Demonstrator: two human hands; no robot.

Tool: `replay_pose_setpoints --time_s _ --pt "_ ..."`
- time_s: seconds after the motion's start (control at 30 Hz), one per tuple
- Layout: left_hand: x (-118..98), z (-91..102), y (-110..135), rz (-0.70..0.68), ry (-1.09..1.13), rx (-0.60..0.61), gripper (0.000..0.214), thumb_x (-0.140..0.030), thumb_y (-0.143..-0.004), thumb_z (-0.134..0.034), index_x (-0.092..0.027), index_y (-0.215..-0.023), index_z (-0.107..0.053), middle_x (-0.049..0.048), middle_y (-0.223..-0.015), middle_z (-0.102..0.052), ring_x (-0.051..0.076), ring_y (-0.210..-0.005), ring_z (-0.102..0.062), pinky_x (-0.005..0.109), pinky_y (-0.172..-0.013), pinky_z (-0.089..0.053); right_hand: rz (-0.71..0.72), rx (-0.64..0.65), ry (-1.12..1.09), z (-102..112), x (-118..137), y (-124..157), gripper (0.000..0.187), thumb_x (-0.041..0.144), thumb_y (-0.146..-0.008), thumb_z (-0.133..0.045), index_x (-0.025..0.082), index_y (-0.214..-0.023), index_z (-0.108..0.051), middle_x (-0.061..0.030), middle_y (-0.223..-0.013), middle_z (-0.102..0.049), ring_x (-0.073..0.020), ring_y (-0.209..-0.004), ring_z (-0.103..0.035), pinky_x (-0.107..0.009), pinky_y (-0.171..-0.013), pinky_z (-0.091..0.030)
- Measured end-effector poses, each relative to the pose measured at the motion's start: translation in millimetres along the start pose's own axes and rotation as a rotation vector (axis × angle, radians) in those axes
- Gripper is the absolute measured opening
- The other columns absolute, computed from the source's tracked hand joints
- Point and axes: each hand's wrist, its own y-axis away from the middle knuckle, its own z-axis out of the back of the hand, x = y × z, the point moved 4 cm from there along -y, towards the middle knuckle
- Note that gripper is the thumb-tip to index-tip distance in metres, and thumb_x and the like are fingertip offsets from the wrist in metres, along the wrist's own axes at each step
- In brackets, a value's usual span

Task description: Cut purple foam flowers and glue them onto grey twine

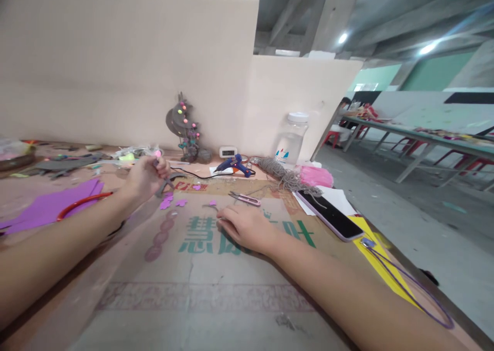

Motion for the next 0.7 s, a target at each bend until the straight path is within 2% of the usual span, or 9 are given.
replay_pose_setpoints --time_s 0.2,0.33,0.4,0.47,0.53,0.6,0.7 --pt "10.6 -4.2 -0.9 0.017 -0.035 0.03 0.023 -0.033 -0.073 -0.035 -0.021 -0.054 -0.028 -0.0025 -0.054 -0.025 0.013 -0.05 -0.03 0.026 -0.052 -0.036 0.01 -0.002 -0.02 2.2 2.3 -1.1 0.018 0.024 -0.094 -0.044 0.018 -0.097 -0.06 -0.0075 -0.09 -0.068 -0.0167 -0.081 -0.061 -0.027 -0.073 -0.047" --pt "7.0 -8.6 -1.9 0.007 -0.056 0.04 0.026 -0.037 -0.079 -0.034 -0.02 -0.059 -0.037 -0.002 -0.056 -0.03 0.012 -0.05 -0.032 0.024 -0.051 -0.036 0.006 -0.003 -0.019 0.9 1.1 -0.7 0.019 0.024 -0.094 -0.043 0.018 -0.097 -0.06 -0.0076 -0.091 -0.067 -0.0168 -0.082 -0.061 -0.027 -0.074 -0.046" --pt "1.3 -3.0 -5.4 0.024 -0.089 0.036 0.029 -0.039 -0.082 -0.034 -0.019 -0.063 -0.043 -0.0026 -0.055 -0.032 0.011 -0.048 -0.032 0.023 -0.049 -0.033 0.012 -0.005 -0.02 0.1 0.4 -0.3 0.018 0.024 -0.094 -0.043 0.018 -0.098 -0.06 -0.0077 -0.093 -0.067 -0.0167 -0.083 -0.061 -0.027 -0.076 -0.046" --pt "-3.1 8.0 -9.8 0.082 -0.182 0.055 0.025 -0.039 -0.081 -0.043 -0.017 -0.072 -0.051 -0.0032 -0.055 -0.036 0.011 -0.045 -0.032 0.023 -0.045 -0.029 0.024 -0.007 -0.022 -0.5 0.2 -0.1 0.017 0.023 -0.094 -0.043 0.018 -0.098 -0.06 -0.0077 -0.093 -0.068 -0.0167 -0.083 -0.061 -0.027 -0.076 -0.046" --pt "-3.4 19.3 -13.1 0.15 -0.515 0.19 0.031 -0.043 -0.08 -0.047 -0.017 -0.092 -0.059 -0.0026 -0.058 -0.042 0.012 -0.046 -0.036 0.023 -0.044 -0.03 0.027 -0.007 -0.025 -0.8 0.3 -0.1 0.017 0.023 -0.094 -0.044 0.018 -0.098 -0.06 -0.0075 -0.092 -0.068 -0.0169 -0.082 -0.061 -0.028 -0.075 -0.046" --pt "-1.6 32.1 -15.9 0.145 -0.827 0.284 0.043 -0.044 -0.081 -0.045 -0.019 -0.113 -0.058 0.001 -0.068 -0.053 0.016 -0.055 -0.048 0.025 -0.048 -0.037 0.023 -0.005 -0.028 -0.9 0.6 -0.1 0.017 0.023 -0.094 -0.044 0.018 -0.097 -0.06 -0.0073 -0.092 -0.068 -0.0167 -0.082 -0.061 -0.027 -0.075 -0.046" --pt "5.9 45.6 -19.5 0.097 -1.134 0.377 0.042 -0.039 -0.08 -0.042 -0.019 -0.111 -0.062 0.0079 -0.101 -0.065 0.023 -0.087 -0.059 0.03 -0.071 -0.046 0.025 -0.019 -0.01 0.0 0.6 0.2 0.017 0.022 -0.094 -0.044 0.018 -0.097 -0.06 -0.007 -0.091 -0.067 -0.0167 -0.081 -0.061 -0.027 -0.073 -0.046"
